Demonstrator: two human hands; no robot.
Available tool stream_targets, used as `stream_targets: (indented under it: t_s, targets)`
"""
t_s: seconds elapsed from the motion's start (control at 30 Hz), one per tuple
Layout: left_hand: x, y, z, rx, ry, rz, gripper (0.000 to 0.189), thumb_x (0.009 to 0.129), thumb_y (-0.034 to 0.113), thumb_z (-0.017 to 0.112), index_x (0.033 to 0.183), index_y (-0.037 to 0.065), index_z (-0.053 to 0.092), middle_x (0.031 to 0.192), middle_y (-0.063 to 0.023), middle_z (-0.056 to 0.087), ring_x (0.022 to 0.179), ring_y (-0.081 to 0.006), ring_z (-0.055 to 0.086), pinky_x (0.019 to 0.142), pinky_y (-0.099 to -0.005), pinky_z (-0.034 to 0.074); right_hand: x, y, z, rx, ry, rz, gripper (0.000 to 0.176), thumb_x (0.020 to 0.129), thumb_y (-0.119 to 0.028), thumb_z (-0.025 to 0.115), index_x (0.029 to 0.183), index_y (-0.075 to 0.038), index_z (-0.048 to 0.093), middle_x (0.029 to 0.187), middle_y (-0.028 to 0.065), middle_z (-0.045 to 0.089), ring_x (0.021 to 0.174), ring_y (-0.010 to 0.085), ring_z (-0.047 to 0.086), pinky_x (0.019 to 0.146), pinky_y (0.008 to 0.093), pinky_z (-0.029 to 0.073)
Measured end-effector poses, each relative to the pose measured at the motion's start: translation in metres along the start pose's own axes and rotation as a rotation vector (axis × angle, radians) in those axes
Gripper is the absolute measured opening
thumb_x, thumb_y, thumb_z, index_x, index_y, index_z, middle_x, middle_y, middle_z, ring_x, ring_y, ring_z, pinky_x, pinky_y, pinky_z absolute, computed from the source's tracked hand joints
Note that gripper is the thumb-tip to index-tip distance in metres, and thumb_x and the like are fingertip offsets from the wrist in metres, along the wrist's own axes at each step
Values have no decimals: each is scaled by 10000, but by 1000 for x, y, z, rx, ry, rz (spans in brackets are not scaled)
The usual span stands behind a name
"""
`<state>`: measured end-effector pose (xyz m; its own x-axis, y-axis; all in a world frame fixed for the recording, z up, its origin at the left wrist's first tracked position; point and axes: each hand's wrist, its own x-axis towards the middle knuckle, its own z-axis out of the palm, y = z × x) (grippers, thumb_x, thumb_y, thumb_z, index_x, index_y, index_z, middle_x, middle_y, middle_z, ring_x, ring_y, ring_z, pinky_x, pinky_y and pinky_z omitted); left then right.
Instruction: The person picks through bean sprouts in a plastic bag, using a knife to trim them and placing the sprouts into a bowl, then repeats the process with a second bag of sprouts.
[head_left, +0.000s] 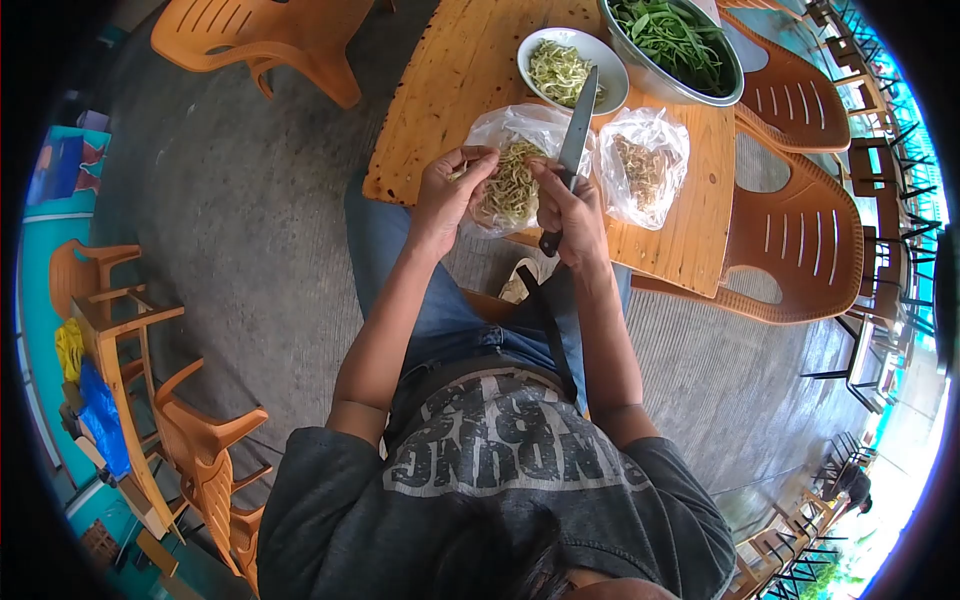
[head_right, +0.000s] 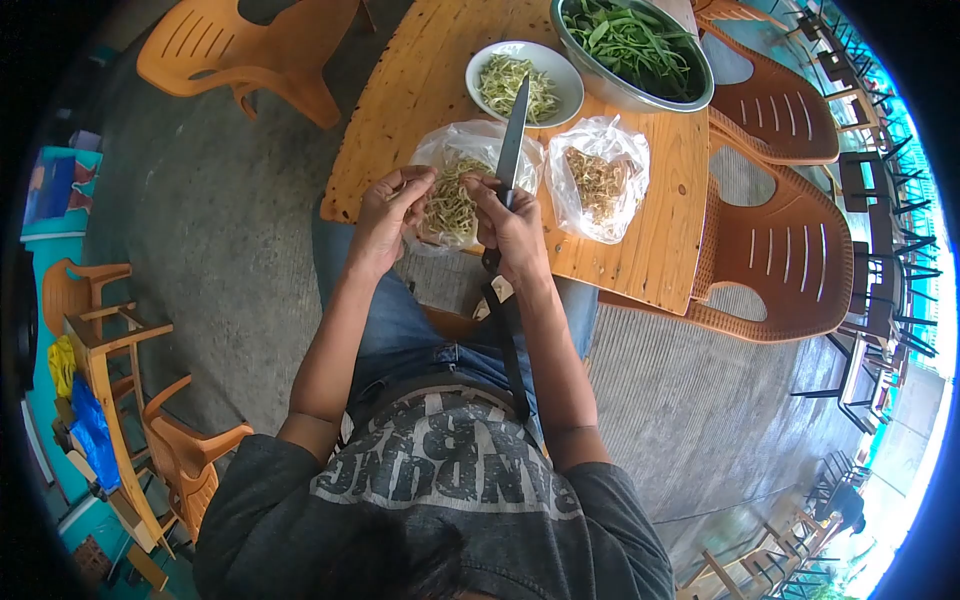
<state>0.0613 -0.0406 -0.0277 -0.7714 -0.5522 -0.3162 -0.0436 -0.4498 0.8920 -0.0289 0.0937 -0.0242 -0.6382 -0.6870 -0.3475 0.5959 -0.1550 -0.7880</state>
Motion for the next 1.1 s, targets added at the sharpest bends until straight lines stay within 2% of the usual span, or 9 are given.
stream_targets:
  t_s: [0.13, 0.23, 0.37, 0.63, 0.87, 0.9, 0.97, 1.07, 1.1]
  targets:
    - [0, -2, 0, 119, -80, 2, 179, 869, 186, 646, 954, 30, 670, 723, 37, 600, 558, 5, 424, 493, -158, 326, -1, -3, 3, -31, 86, -35, 170, 893, -163, 612, 1008, -39, 632, 554, -103, 324, 430, 6, 282, 395, 182, 219]
    - [-4, 1, 8, 125, -140, -60, 181, 869, 185, 646, 954, 29, 680, 740, 22, 614, 548, 3, 418, 479, -160, 312, 0, -5, -5, 168, -3, 43, 181, 891, -170, 617, 1022, -45, 627, 550, -106, 315, 427, 4, 276, 392, 177, 215]
    - [-6, 2, 19, 107, -224, -108, 175, 866, 169, 647, 974, 39, 697, 785, -7, 662, 569, 1, 440, 509, -162, 349, -4, -9, -9, 198, 6, 10, 182, 898, -171, 609, 1035, -53, 617, 557, -106, 321, 427, 2, 276, 387, 172, 212]
    - [4, -4, 52, 23, -205, -68, 134, 875, 161, 630, 917, 40, 669, 766, 6, 628, 562, 10, 423, 477, -164, 315, -9, -17, -12, 195, 156, -154, 151, 895, -154, 612, 1006, -52, 621, 560, -83, 362, 437, 4, 297, 389, 169, 224]
    - [24, 7, 82, 255, -283, 8, 101, 860, 147, 625, 873, 49, 642, 743, 3, 614, 548, 9, 425, 473, -145, 325, -11, -28, -47, -14, 465, -515, 158, 894, -201, 623, 877, -44, 617, 588, -65, 437, 453, -2, 342, 391, 179, 244]
    - [24, 7, 86, 260, -296, 0, 100, 859, 149, 626, 867, 50, 639, 739, 4, 610, 550, 8, 428, 475, -143, 329, -14, -33, -58, -112, 483, -489, 192, 894, -210, 623, 864, -22, 602, 601, -41, 486, 493, 18, 408, 429, 188, 310]
    - [26, 9, 92, 266, -322, -14, 99, 855, 151, 627, 855, 52, 634, 732, 7, 604, 554, 5, 434, 479, -140, 338, -12, -37, -74, -481, 575, -614, 224, 902, -222, 614, 888, 2, 603, 636, 6, 551, 563, 52, 484, 499, 205, 378]
    - [29, 2, 97, 268, -367, 1, 99, 850, 154, 637, 845, 55, 628, 727, 8, 599, 564, 0, 445, 483, -139, 337, -9, -30, -107, -886, 528, -665, 250, 907, -238, 608, 925, 12, 611, 684, 45, 598, 631, 77, 530, 567, 221, 412]
    - [30, -1, 98, 268, -370, 22, 96, 848, 152, 640, 836, 57, 628, 727, 9, 598, 567, 2, 446, 489, -142, 339, -6, -27, -111, -886, 522, -720, 268, 916, -259, 589, 969, 3, 603, 684, 41, 594, 604, 69, 514, 542, 215, 399]
